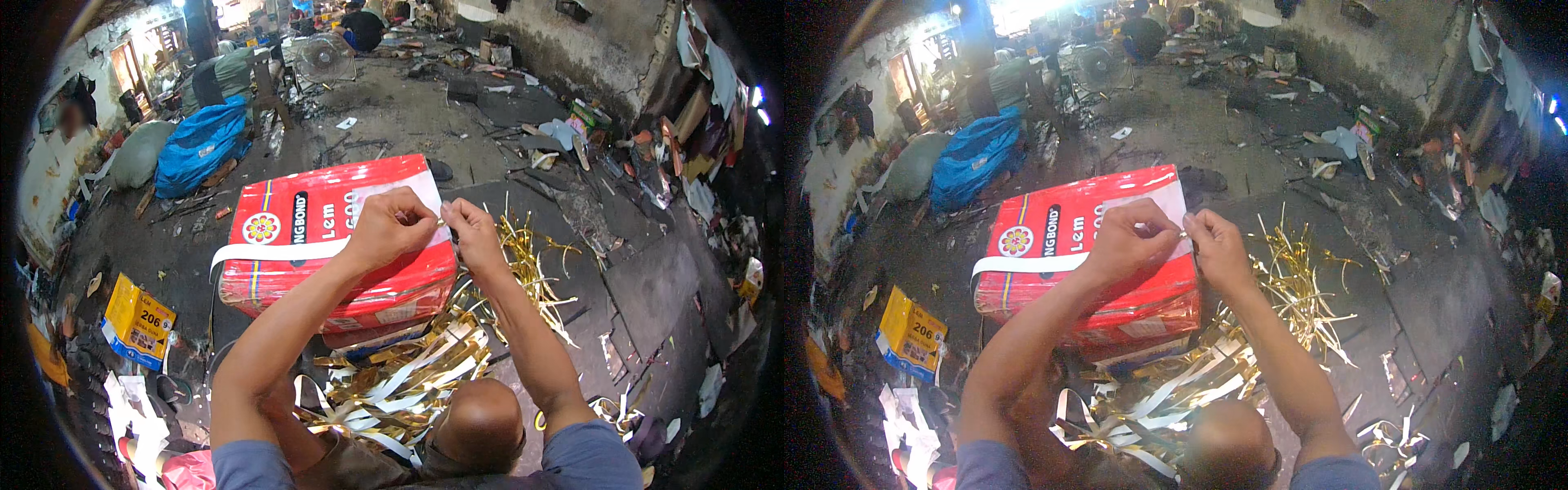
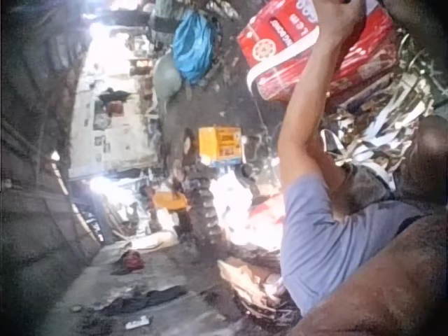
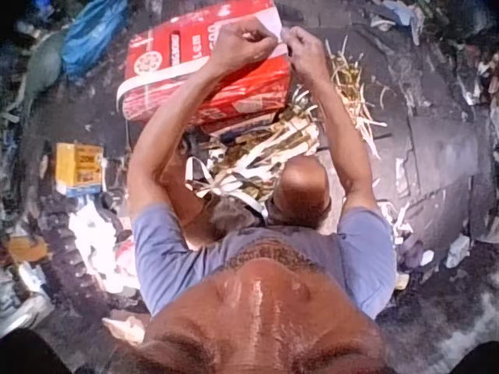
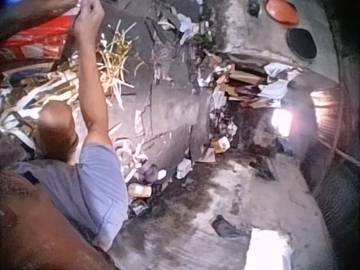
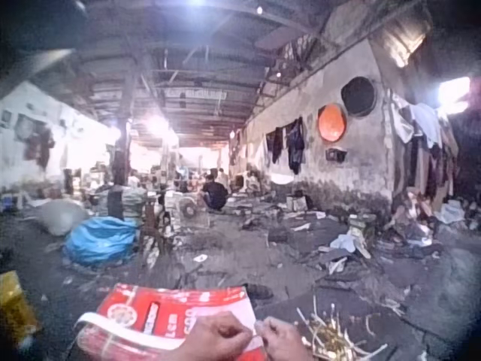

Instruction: The person wraps a red cardboard box with white and gold ribbons. They repeatedly pull ribbon from a pile, wrap it around the box, and secure it by hand.

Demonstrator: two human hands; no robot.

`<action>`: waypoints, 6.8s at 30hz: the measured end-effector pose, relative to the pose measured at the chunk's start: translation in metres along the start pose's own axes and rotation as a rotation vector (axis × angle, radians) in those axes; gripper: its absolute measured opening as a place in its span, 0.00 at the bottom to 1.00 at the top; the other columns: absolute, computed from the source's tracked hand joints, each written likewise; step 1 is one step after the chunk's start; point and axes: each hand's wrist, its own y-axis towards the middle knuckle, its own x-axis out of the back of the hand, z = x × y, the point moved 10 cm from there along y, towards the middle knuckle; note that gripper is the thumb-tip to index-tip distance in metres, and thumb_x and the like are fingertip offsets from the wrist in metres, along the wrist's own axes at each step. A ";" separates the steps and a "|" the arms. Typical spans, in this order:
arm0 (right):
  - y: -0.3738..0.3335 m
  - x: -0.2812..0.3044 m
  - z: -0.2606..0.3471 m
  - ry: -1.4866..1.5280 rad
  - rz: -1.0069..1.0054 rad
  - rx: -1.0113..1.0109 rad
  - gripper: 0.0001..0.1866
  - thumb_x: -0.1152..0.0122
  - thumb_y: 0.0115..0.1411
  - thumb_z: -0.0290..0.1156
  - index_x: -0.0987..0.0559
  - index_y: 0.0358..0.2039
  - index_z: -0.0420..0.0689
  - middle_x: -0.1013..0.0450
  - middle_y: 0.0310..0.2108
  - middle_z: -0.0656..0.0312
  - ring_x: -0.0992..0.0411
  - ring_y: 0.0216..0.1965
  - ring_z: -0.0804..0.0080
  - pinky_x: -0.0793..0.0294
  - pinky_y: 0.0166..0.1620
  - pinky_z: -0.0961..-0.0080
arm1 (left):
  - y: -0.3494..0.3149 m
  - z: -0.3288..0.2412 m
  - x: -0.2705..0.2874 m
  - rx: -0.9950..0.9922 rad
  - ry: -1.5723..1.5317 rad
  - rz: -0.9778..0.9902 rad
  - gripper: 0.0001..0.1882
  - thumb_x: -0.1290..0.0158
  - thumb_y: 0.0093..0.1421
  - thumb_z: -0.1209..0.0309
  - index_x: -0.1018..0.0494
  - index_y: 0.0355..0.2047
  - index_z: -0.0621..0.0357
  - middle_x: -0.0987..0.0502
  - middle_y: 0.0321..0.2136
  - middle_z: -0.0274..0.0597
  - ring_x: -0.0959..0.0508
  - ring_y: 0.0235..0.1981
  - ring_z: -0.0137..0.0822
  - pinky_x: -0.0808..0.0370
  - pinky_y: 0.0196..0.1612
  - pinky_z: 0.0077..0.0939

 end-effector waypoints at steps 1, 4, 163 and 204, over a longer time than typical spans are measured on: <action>-0.003 -0.005 -0.016 0.210 -0.005 -0.099 0.18 0.41 0.74 0.41 0.27 0.26 0.48 0.37 0.21 0.75 0.43 0.23 0.88 0.44 0.26 0.80 | 0.000 0.000 0.000 -0.008 0.005 -0.003 0.05 0.36 0.57 0.75 0.18 0.28 0.65 0.21 0.26 0.38 0.22 0.25 0.24 0.27 0.28 0.22; -0.011 -0.010 -0.026 0.430 -0.089 -0.136 0.15 0.41 0.74 0.39 0.26 0.28 0.50 0.35 0.21 0.77 0.42 0.21 0.91 0.44 0.23 0.84 | 0.004 -0.016 0.003 -0.129 0.071 -0.029 0.04 0.37 0.57 0.76 0.18 0.28 0.65 0.20 0.26 0.39 0.22 0.25 0.24 0.26 0.29 0.22; 0.008 -0.070 0.097 -1.078 0.330 0.275 0.14 0.31 0.58 0.40 0.15 0.42 0.48 0.16 0.38 0.56 0.20 0.42 0.53 0.22 0.46 0.57 | -0.026 -0.013 0.037 0.051 0.292 -0.086 0.24 0.31 0.53 0.62 0.23 0.46 0.63 0.19 0.36 0.51 0.17 0.38 0.49 0.21 0.43 0.42; 0.015 -0.013 0.036 -0.447 0.007 0.118 0.12 0.28 0.54 0.29 0.26 0.31 0.46 0.38 0.20 0.74 0.41 0.22 0.85 0.41 0.24 0.80 | 0.009 -0.008 0.021 -0.117 0.500 0.081 0.05 0.39 0.50 0.73 0.17 0.25 0.62 0.18 0.23 0.53 0.16 0.27 0.46 0.20 0.35 0.39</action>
